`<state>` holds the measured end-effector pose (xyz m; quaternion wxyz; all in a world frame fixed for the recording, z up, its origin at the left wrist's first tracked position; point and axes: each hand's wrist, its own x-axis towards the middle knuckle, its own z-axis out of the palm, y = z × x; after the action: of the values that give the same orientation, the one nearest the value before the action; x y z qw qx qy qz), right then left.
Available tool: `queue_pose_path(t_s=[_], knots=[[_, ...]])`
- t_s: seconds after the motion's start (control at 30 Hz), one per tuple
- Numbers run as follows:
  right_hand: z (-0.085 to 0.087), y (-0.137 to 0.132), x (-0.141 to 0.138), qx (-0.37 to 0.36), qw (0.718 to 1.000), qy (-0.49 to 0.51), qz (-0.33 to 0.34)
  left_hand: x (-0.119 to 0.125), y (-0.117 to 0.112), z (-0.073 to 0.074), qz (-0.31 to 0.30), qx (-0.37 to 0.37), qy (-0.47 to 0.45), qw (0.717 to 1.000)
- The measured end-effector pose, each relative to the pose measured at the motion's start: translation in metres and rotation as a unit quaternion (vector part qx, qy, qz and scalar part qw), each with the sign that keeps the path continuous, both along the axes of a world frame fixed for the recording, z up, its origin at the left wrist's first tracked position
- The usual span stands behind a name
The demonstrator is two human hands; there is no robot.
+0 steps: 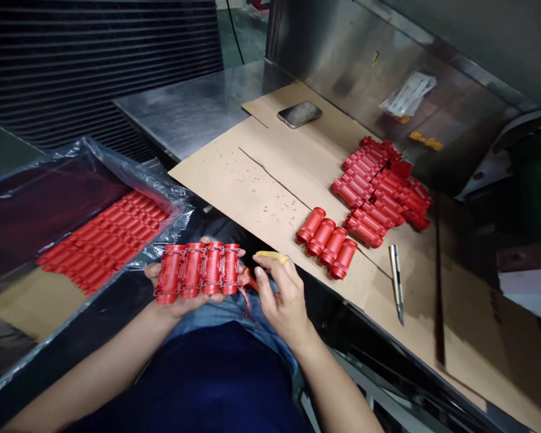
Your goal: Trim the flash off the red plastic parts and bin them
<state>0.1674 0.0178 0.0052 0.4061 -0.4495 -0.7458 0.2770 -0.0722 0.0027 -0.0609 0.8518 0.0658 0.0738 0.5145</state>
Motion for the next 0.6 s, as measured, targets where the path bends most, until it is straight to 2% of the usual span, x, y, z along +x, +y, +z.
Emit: queue_pose_path(t_s=[0.6], knots=[[-0.0051, -0.0065, 0.0022, 0.003, 1.000, 0.002, 0.008, 0.0039, -0.0027, 0.0004, 0.023, -0.010, 0.015, 1.000]])
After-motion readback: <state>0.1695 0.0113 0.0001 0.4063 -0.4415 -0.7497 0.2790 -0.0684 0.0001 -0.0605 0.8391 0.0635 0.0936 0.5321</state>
